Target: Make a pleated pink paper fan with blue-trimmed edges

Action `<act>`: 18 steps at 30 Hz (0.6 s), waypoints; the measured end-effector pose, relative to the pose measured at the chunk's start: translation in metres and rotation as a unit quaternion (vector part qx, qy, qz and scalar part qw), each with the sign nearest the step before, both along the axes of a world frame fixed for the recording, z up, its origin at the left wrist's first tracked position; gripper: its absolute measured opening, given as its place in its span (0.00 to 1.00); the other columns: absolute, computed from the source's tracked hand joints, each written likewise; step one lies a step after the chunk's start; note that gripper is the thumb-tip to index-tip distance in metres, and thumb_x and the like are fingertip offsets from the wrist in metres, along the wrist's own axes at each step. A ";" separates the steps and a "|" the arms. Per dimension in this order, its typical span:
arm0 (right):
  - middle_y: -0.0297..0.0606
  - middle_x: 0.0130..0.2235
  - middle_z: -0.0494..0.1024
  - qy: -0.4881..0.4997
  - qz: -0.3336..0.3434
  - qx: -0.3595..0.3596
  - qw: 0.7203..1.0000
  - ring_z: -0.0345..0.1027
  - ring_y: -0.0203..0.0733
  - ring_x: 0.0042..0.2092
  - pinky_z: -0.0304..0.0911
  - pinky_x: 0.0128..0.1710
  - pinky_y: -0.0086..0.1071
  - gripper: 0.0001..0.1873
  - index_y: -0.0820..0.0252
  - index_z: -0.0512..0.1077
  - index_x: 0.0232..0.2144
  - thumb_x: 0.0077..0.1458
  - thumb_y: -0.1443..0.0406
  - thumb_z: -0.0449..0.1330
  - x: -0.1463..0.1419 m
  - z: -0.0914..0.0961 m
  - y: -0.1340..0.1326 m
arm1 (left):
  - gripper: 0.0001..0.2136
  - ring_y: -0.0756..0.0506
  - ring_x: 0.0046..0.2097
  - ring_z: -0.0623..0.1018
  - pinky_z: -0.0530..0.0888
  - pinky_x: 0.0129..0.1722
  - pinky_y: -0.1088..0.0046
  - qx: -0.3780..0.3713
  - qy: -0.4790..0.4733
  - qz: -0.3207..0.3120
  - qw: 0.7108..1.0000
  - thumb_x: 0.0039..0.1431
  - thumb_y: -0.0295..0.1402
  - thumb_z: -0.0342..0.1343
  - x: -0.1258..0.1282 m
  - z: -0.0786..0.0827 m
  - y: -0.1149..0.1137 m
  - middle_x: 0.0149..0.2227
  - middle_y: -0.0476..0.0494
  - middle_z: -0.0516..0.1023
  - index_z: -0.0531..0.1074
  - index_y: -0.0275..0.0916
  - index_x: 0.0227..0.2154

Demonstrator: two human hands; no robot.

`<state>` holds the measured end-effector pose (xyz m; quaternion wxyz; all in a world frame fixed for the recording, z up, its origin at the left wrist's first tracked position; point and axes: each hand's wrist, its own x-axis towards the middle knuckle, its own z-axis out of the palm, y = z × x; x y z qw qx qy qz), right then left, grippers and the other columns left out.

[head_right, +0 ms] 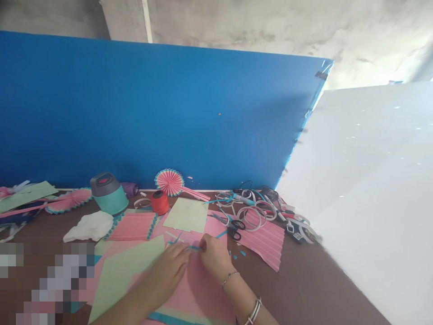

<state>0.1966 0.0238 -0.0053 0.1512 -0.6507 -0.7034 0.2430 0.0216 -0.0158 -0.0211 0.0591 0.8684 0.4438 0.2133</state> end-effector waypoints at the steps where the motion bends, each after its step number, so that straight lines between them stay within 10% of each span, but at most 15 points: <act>1: 0.36 0.29 0.76 0.000 0.003 0.009 1.000 0.66 0.37 0.33 0.48 0.27 0.25 0.11 0.61 0.72 0.28 0.41 0.75 0.54 0.000 -0.001 0.000 | 0.18 0.42 0.56 0.65 0.63 0.56 0.61 -0.001 0.026 -0.016 1.000 0.62 0.29 0.39 0.003 -0.003 -0.003 0.54 0.39 0.68 0.65 0.37 0.53; 18: 0.35 0.27 0.77 -0.010 0.011 0.009 1.000 0.68 0.36 0.30 0.52 0.27 0.24 0.10 0.61 0.72 0.27 0.40 0.75 0.55 0.020 -0.001 0.006 | 0.23 0.30 0.62 0.54 0.55 0.55 0.44 -0.133 0.158 0.078 0.975 0.63 0.44 0.34 0.006 -0.002 -0.013 0.65 0.40 0.46 0.52 0.50 0.60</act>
